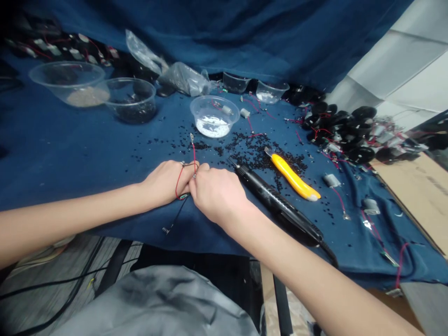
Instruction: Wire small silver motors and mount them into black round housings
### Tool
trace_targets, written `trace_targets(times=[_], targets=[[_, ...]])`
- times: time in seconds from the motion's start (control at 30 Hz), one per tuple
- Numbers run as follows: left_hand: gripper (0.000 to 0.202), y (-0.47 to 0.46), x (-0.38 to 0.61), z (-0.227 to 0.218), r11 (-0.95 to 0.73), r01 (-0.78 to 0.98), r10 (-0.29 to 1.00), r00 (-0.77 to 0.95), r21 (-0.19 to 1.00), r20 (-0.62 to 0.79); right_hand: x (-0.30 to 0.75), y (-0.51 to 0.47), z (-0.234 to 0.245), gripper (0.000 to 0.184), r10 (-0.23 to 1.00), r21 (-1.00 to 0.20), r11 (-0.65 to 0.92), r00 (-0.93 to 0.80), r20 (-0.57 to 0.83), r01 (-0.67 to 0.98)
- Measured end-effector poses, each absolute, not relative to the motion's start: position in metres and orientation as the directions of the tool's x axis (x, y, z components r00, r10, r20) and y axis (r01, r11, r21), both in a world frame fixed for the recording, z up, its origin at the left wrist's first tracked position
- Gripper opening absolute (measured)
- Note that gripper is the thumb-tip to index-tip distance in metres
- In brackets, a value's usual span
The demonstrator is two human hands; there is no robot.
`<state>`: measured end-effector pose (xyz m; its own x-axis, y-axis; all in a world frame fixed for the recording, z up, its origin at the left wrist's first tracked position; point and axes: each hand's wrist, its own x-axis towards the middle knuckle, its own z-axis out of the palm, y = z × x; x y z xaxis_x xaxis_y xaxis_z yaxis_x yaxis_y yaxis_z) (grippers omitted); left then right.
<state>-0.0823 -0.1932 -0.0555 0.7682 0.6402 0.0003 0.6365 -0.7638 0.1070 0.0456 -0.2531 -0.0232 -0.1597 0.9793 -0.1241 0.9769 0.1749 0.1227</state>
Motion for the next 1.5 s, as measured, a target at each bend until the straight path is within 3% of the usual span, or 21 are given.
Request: trace_targets(times=[0.23, 0.37, 0.43, 0.53, 0.63, 0.77, 0.9, 1.07, 1.3, 1.5], targets=[[0.026, -0.196, -0.085, -0.055, -0.749, 0.646, 0.650, 0.759, 0.145, -0.023, 0.042, -0.256, -0.021, 0.027, 0.982, 0.049, 0.141, -0.133, -0.131, 0.989], [0.028, -0.195, -0.090, -0.051, -0.738, 0.648, 0.661, 0.750, 0.188, 0.010, 0.043, -0.255, -0.013, 0.024, 0.981, -0.079, 0.122, -0.133, -0.145, 0.989], [0.031, -0.192, -0.093, -0.044, -0.751, 0.616, 0.645, 0.762, 0.238, 0.064, 0.050, -0.251, -0.010, 0.024, 0.979, -0.206, 0.112, -0.143, -0.145, 0.972], [0.031, -0.187, -0.099, -0.030, -0.786, 0.510, 0.591, 0.786, 0.348, 0.183, 0.064, -0.247, -0.007, 0.038, 0.975, -0.503, 0.090, -0.179, -0.133, 0.859], [0.028, -0.189, -0.104, -0.018, -0.814, 0.374, 0.537, 0.776, 0.444, 0.331, 0.073, -0.250, -0.006, 0.045, 0.967, -0.795, 0.041, -0.224, -0.121, 0.606], [0.026, -0.195, -0.104, -0.014, -0.842, 0.205, 0.481, 0.704, 0.499, 0.523, 0.076, -0.259, -0.007, 0.044, 0.962, -0.968, -0.048, -0.250, -0.111, 0.247], [0.028, -0.199, -0.099, -0.014, -0.844, 0.079, 0.461, 0.610, 0.530, 0.645, 0.077, -0.262, -0.008, 0.048, 0.967, -0.996, -0.085, -0.241, -0.084, 0.004], [0.027, -0.197, -0.090, -0.012, -0.788, -0.014, 0.513, 0.539, 0.616, 0.668, 0.078, -0.263, -0.013, 0.047, 0.986, -0.994, -0.079, -0.155, -0.066, -0.080], [0.024, -0.190, -0.091, -0.017, -0.795, 0.012, 0.518, 0.533, 0.606, 0.669, 0.076, -0.263, -0.008, 0.047, 1.000, -0.999, 0.000, -0.026, -0.001, 0.049], [0.013, -0.186, -0.093, -0.025, -0.834, 0.045, 0.479, 0.554, 0.549, 0.681, 0.078, -0.262, -0.020, 0.040, 0.995, -0.935, 0.078, 0.030, 0.094, 0.346]])
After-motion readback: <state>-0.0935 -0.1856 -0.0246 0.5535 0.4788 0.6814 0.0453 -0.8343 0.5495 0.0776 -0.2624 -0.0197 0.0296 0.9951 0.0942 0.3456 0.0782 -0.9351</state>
